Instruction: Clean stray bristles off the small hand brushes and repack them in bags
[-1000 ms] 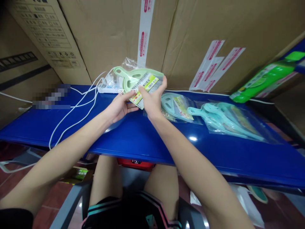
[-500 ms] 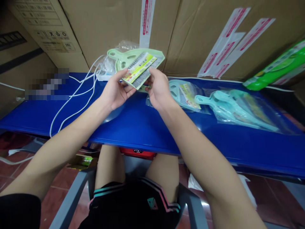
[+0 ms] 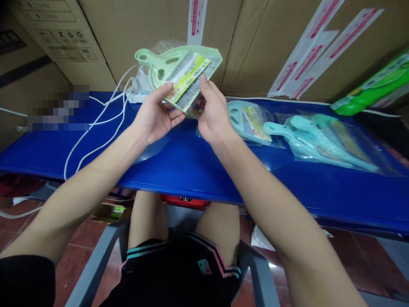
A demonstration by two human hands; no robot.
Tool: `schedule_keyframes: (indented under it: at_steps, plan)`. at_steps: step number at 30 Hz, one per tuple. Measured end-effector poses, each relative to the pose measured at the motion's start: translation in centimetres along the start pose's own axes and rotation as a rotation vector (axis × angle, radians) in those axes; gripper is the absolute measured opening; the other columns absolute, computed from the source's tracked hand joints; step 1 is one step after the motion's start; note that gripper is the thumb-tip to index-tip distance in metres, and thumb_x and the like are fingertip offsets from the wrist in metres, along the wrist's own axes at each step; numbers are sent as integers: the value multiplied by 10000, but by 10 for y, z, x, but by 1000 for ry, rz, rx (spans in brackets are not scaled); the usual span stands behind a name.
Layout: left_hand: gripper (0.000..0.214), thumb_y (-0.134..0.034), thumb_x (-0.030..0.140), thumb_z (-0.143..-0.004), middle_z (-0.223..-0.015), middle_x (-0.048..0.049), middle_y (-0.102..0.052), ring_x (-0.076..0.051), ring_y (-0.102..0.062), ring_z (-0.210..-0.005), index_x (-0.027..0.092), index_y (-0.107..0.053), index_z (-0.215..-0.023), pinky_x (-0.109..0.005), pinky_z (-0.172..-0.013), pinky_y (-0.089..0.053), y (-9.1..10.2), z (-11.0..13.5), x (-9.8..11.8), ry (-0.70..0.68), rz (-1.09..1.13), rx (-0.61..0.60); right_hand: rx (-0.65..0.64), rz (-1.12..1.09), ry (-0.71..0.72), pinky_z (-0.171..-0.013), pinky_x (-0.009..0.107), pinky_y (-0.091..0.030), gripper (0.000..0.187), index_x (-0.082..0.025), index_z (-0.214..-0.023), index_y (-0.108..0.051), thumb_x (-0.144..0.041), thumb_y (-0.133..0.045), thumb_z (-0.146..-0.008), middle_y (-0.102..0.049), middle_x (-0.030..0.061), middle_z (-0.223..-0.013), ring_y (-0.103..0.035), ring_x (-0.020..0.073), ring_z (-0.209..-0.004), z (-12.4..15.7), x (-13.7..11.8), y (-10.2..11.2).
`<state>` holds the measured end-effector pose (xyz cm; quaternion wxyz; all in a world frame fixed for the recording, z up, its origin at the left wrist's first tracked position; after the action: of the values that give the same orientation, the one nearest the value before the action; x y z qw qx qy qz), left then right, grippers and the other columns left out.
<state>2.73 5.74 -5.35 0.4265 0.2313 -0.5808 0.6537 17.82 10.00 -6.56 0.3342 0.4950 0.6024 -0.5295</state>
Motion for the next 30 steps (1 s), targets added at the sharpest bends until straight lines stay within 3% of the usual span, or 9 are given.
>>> schedule_keyframes:
  at_steps: [5, 11, 15, 18, 20, 24, 30]
  plan:
    - [360, -694, 379, -996, -910, -47, -830, -220, -830, -864, 214, -711, -1315, -220, -688, -653, -10, 5, 2, -27, -68, -107, -98, 39, 90, -1046, 492, -587, 470, -318, -1108, -648, -702, -705, -842, -763, -2, -1247, -657, 268, -1284, 4, -7, -8]
    - [354, -697, 399, -997, -865, -55, -821, -221, -832, -910, 209, -725, -1294, -215, -739, -647, -13, 7, -2, 9, -114, -142, -167, 25, 80, -1116, 519, -579, 466, -348, -1063, -631, -710, -686, -775, -764, -22, -1295, -649, 262, -1344, 3, -10, -13]
    - [514, -667, 641, -973, -885, -92, -798, -253, -816, -891, 192, -752, -1207, -260, -730, -633, -10, 5, 0, 7, -213, -187, -141, 19, 113, -1232, 542, -504, 340, -352, -1058, -649, -612, -653, -838, -758, -29, -1330, -619, 247, -1420, -2, -18, -5]
    - [754, -480, 863, -935, -927, -129, -794, -268, -793, -840, 197, -757, -1155, -289, -662, -614, 1, -2, 6, 26, -192, -138, -138, 10, 118, -1281, 503, -467, 193, -327, -1043, -655, -458, -625, -904, -754, -16, -1335, -585, 212, -1470, -9, -27, 2]
    - [769, -395, 885, -938, -905, -116, -786, -240, -770, -814, 223, -747, -1110, -264, -613, -584, 10, -8, 15, -20, -153, -77, -119, 27, 77, -1287, 478, -470, 125, -313, -1034, -655, -370, -575, -957, -758, -13, -1319, -583, 190, -1471, -10, -33, 4]
    - [583, -428, 766, -996, -787, -61, -714, -168, -689, -719, 248, -692, -961, -220, -580, -521, 29, -15, 38, -176, -59, 97, -54, -33, -97, -1172, 460, -587, 160, -305, -1060, -648, -281, -492, -1035, -786, 5, -1169, -678, 185, -1336, 4, -43, -1]
    - [425, -523, 537, -1060, -706, -19, -615, -104, -496, -534, 213, -604, -797, -218, -488, -393, 38, -18, 55, -270, -39, 218, 40, -46, -145, -1020, 387, -679, 193, -290, -991, -652, -226, -484, -1060, -791, 19, -1089, -719, 174, -1244, 27, -53, -7]
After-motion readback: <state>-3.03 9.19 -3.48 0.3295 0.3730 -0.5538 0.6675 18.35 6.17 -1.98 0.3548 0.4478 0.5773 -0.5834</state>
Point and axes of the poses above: each hand's wrist, its own z-axis away from the middle knuckle, its own y-axis out of the back of the hand, x = y × z, the point moved 6 cm from there along -z, towards the middle knuckle
